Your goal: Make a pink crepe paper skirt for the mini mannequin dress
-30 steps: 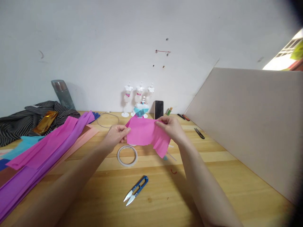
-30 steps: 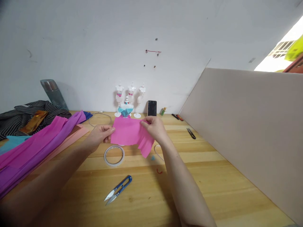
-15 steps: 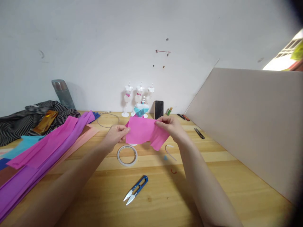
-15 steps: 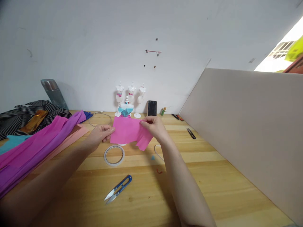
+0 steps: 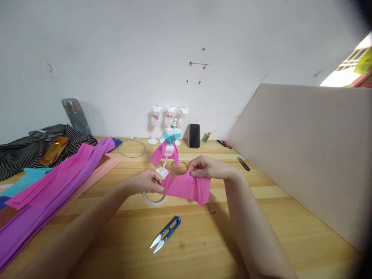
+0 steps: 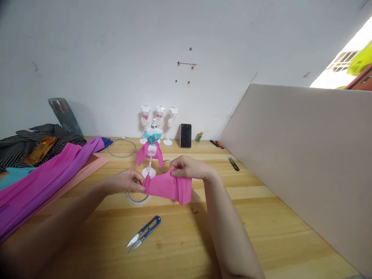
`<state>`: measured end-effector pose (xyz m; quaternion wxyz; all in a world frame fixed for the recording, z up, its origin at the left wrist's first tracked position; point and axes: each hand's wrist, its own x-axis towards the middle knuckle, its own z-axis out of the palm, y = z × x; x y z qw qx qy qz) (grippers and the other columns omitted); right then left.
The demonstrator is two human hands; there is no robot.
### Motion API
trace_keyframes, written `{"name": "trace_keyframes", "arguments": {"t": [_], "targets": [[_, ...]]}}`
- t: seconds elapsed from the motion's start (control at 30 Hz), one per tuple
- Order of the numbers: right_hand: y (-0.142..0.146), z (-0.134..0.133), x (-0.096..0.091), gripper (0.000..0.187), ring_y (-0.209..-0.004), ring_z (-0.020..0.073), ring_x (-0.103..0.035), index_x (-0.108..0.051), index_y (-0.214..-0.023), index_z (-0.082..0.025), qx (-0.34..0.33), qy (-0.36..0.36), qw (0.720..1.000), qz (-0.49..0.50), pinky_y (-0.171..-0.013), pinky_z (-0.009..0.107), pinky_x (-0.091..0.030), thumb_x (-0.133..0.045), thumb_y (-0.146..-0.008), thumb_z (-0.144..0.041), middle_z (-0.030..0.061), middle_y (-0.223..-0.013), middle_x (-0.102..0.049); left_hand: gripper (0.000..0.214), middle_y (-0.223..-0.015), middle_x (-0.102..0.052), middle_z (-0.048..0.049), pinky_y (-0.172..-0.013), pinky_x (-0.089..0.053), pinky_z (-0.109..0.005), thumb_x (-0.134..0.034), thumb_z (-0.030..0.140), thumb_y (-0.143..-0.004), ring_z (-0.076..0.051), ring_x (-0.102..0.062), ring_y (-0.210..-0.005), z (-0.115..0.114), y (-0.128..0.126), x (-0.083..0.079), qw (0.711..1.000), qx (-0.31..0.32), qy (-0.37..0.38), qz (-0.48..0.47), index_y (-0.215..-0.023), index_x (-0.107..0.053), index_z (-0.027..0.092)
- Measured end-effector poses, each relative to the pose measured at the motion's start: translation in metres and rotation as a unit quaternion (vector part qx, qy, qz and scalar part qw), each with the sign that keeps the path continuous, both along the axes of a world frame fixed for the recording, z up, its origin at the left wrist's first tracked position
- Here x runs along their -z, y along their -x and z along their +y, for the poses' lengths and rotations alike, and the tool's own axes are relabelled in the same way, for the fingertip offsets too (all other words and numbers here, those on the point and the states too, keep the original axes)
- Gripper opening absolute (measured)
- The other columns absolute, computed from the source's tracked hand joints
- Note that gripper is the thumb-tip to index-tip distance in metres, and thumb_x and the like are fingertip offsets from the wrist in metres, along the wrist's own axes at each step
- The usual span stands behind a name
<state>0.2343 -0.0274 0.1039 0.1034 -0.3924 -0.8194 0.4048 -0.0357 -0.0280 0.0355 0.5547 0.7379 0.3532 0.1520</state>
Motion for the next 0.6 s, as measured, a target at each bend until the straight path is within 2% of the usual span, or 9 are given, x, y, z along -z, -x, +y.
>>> {"name": "trace_keyframes", "arguments": {"t": [0.13, 0.23, 0.43, 0.6], "targets": [[0.006, -0.002, -0.001, 0.018, -0.058, 0.0107, -0.039, -0.056, -0.068, -0.016, 0.046, -0.039, 0.998, 0.015, -0.053, 0.023, -0.03, -0.056, -0.078, -0.031, -0.0027, -0.062, -0.046, 0.022, -0.048, -0.044, 0.0037, -0.047, -0.021, -0.023, -0.066, 0.033, -0.067, -0.008, -0.031, -0.048, -0.002, 0.004, -0.006, 1.0, -0.005, 0.001, 0.0, -0.056, -0.061, 0.015], [0.01, -0.003, -0.001, 0.015, -0.058, 0.0112, -0.04, -0.056, -0.068, -0.016, 0.104, -0.069, 0.991, 0.043, -0.052, 0.023, -0.03, -0.055, -0.076, -0.028, -0.0023, -0.062, -0.046, 0.02, -0.047, -0.045, 0.0035, -0.047, -0.022, -0.023, -0.068, 0.032, -0.063, -0.008, -0.033, -0.047, -0.001, 0.007, -0.015, 0.999, -0.034, -0.015, -0.004, -0.053, -0.063, 0.015], [0.024, 0.003, 0.005, 0.015, -0.063, 0.013, -0.044, -0.056, -0.073, -0.016, 0.22, -0.131, 0.956, 0.144, -0.056, 0.024, -0.032, -0.05, -0.076, -0.03, -0.0007, -0.067, -0.049, 0.018, -0.053, -0.054, 0.002, -0.05, -0.03, -0.022, -0.068, 0.031, -0.062, -0.009, -0.043, -0.051, 0.003, 0.013, -0.023, 0.988, -0.137, -0.045, -0.058, -0.056, -0.066, 0.014], [0.03, 0.006, 0.01, 0.018, -0.061, 0.0131, -0.043, -0.056, -0.072, -0.017, 0.258, -0.146, 0.942, 0.159, -0.053, 0.025, -0.032, -0.049, -0.075, -0.033, -0.0014, -0.064, -0.047, 0.018, -0.054, -0.05, 0.0035, -0.047, -0.023, -0.021, -0.067, 0.031, -0.065, -0.006, -0.033, -0.048, 0.004, 0.013, -0.023, 0.971, -0.219, -0.065, -0.07, -0.064, -0.066, 0.013]]}}
